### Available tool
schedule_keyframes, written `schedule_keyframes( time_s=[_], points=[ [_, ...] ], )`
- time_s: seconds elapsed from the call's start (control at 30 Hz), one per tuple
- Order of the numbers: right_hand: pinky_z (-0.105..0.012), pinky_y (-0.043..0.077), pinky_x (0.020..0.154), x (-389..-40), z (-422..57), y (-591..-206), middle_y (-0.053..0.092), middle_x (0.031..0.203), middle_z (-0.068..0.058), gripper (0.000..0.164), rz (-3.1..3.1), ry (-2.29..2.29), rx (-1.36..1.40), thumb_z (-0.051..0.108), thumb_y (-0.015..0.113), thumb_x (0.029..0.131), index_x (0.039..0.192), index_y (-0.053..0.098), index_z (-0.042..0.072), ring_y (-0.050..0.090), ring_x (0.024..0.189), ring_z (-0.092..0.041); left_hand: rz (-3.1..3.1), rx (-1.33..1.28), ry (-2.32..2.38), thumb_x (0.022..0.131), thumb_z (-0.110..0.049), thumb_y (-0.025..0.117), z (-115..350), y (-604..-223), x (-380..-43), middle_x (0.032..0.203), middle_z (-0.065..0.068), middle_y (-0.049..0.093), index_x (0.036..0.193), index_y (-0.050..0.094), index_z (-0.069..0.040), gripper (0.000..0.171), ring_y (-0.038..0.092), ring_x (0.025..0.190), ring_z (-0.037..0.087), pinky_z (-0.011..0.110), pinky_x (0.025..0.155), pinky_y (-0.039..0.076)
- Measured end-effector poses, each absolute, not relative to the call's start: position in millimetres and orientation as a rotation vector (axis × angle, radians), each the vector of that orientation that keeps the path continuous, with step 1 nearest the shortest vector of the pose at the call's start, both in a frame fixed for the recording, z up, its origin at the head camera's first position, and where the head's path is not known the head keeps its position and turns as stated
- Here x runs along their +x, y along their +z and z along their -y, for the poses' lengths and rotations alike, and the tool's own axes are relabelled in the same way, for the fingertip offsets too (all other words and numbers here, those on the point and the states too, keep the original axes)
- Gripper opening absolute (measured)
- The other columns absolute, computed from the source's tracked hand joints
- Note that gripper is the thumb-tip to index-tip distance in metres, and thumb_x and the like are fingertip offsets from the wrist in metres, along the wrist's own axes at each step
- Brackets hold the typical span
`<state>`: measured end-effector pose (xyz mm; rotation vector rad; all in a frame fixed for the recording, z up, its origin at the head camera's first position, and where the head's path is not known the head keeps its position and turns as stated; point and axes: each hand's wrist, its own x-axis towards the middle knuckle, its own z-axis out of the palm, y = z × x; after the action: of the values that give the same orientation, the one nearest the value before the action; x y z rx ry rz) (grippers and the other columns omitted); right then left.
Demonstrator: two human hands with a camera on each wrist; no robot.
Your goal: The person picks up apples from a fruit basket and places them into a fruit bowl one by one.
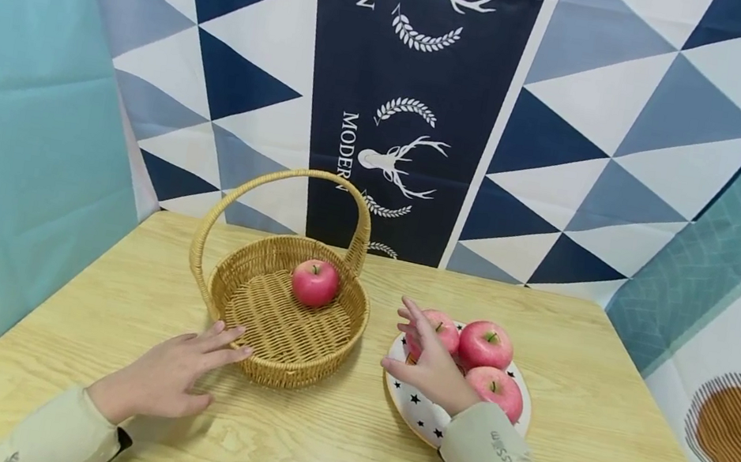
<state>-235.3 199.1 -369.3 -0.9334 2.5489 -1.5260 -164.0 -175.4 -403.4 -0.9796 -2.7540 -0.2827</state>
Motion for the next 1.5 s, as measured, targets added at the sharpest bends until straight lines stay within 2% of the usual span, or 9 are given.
schedule_keyframes(
  time_s=[0.3, 0.6, 1.03, 1.3, 1.5],
  points=[
    [-0.065, 0.025, 0.103, -245, -177, -370, 0.031, 0.143, -0.033, 0.083, -2.465, -1.516, -1.054, 0.006, 0.070, 0.085, 0.148, 0.017, -0.005, 0.035, 0.127, -0.051, 2.740, -0.980, -0.305, 0.077, -0.025, 0.066, 174, -402, -164, 0.145, 0.021, 0.041, 0.139, 0.051, -0.012, 0.066, 0.042, 0.126, 0.048, 0.058, 0.093, 0.044],
    [-0.062, 0.032, 0.102, -248, -153, -360, 0.035, 0.141, -0.034, 0.070, -2.470, -1.449, -1.088, 0.001, 0.066, 0.085, 0.143, 0.029, -0.010, 0.040, 0.124, -0.051, 2.720, -0.983, -0.242, 0.078, -0.027, 0.066, 176, -402, -165, 0.147, 0.018, 0.039, 0.139, 0.052, -0.012, 0.064, 0.043, 0.126, 0.046, 0.056, 0.089, 0.047],
    [-0.064, 0.028, 0.103, -258, -125, -349, 0.031, 0.147, -0.026, 0.071, -2.477, -1.327, -0.987, 0.010, 0.067, 0.086, 0.146, 0.030, -0.002, 0.037, 0.129, -0.046, 2.679, -0.963, -0.149, 0.078, -0.030, 0.067, 175, -404, -165, 0.144, 0.017, 0.044, 0.139, 0.052, -0.015, 0.065, 0.047, 0.126, 0.040, 0.060, 0.086, 0.047],
    [-0.059, 0.036, 0.101, -275, -106, -328, 0.030, 0.150, -0.024, 0.074, -2.546, -1.294, -0.958, 0.009, 0.068, 0.083, 0.146, 0.031, -0.001, 0.039, 0.129, -0.047, 2.772, -0.954, -0.205, 0.079, -0.036, 0.070, 173, -409, -161, 0.152, 0.022, 0.029, 0.145, 0.042, -0.011, 0.076, 0.032, 0.134, 0.046, 0.064, 0.094, 0.040],
    [-0.058, 0.037, 0.101, -290, -89, -304, 0.032, 0.148, -0.023, 0.076, -2.581, -1.210, -0.900, 0.014, 0.068, 0.083, 0.148, 0.030, 0.004, 0.038, 0.129, -0.043, 2.717, -0.944, -0.206, 0.075, -0.035, 0.074, 172, -413, -159, 0.150, 0.024, 0.031, 0.144, 0.043, -0.009, 0.080, 0.033, 0.133, 0.046, 0.063, 0.093, 0.041]
  ],
)
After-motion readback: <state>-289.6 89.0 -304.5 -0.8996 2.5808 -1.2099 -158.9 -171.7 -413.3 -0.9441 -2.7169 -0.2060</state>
